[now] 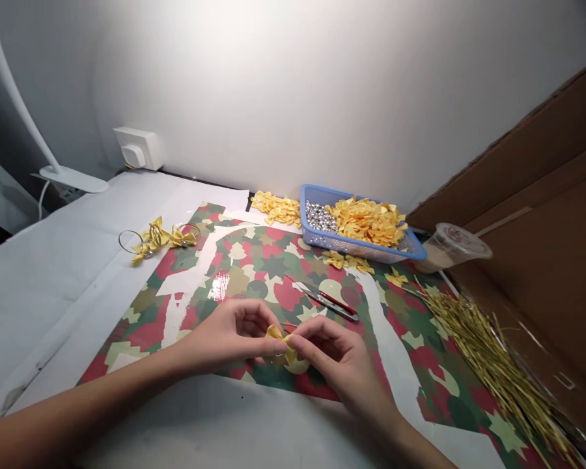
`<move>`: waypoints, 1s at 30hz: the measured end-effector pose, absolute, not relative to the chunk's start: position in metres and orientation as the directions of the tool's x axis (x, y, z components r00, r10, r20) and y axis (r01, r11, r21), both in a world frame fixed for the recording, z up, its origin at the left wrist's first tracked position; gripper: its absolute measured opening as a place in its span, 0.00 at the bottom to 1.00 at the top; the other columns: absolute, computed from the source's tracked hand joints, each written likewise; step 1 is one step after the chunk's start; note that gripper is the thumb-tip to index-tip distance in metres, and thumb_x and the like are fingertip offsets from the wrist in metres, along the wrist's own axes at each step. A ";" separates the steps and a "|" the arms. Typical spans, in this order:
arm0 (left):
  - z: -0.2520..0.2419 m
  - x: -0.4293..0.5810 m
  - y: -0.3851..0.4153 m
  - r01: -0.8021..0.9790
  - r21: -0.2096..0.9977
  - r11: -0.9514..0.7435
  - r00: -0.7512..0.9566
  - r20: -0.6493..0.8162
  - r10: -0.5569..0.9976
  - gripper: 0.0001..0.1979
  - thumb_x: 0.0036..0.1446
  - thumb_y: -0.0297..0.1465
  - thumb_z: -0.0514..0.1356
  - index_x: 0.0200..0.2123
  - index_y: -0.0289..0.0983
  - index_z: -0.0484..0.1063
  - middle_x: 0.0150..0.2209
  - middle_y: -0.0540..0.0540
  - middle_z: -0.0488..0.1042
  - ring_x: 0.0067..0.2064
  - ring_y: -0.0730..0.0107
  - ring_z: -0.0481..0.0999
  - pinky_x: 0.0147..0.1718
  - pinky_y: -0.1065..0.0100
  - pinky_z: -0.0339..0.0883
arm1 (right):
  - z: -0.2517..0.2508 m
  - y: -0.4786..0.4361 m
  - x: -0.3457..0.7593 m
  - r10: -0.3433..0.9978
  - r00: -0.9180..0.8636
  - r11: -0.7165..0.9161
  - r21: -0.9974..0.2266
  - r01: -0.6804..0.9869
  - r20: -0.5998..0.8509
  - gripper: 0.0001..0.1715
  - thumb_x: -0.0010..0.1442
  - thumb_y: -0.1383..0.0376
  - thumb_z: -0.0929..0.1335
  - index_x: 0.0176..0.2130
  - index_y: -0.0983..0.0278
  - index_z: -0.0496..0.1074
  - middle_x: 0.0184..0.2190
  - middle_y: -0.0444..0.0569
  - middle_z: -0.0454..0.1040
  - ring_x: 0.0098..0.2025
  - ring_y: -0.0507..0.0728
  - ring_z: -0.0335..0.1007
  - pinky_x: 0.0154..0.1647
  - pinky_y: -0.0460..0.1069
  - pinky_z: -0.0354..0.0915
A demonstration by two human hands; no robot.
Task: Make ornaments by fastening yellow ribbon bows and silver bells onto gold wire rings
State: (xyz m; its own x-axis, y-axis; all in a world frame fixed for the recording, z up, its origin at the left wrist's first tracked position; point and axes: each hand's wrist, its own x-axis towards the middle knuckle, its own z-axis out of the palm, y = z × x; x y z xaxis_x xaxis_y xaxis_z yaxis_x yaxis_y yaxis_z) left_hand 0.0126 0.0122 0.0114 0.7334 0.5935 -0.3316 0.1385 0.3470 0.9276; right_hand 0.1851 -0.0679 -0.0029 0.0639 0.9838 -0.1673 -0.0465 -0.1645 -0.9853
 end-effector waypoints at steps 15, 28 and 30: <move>0.056 -0.031 0.046 0.227 0.971 -0.078 0.358 -0.008 0.933 0.16 0.45 0.42 0.68 0.32 0.35 0.76 0.34 0.44 0.79 0.35 0.68 0.77 0.36 0.69 0.70 | -0.006 -0.057 0.186 0.962 0.264 0.071 -0.997 -0.020 0.063 0.23 0.49 0.47 0.71 0.34 0.63 0.72 0.33 0.49 0.72 0.35 0.56 0.69 0.35 0.48 0.67; 0.088 -0.084 0.108 0.512 0.858 -0.048 -0.229 0.190 0.955 0.10 0.60 0.35 0.59 0.39 0.34 0.72 0.44 0.44 0.74 0.46 0.61 0.74 0.47 0.56 0.68 | -0.008 -0.051 0.187 0.942 0.305 0.153 -0.988 -0.014 0.142 0.23 0.50 0.46 0.70 0.31 0.63 0.72 0.29 0.50 0.72 0.32 0.57 0.68 0.31 0.49 0.66; 0.102 -0.072 0.103 0.491 0.865 -0.108 -0.259 0.264 0.929 0.10 0.57 0.35 0.61 0.37 0.34 0.73 0.44 0.42 0.75 0.51 0.56 0.71 0.50 0.57 0.65 | -0.008 -0.050 0.189 0.938 0.312 0.158 -0.987 -0.004 0.149 0.23 0.51 0.46 0.69 0.32 0.63 0.72 0.29 0.49 0.72 0.32 0.57 0.68 0.31 0.49 0.65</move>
State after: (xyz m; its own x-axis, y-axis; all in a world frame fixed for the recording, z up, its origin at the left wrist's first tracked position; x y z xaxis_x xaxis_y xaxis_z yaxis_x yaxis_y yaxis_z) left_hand -0.0716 0.1035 0.1017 -0.2592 0.9292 0.2636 0.4907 -0.1084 0.8646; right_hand 0.1886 -0.0503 -0.0076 0.3116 0.9385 0.1487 -0.0044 0.1580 -0.9874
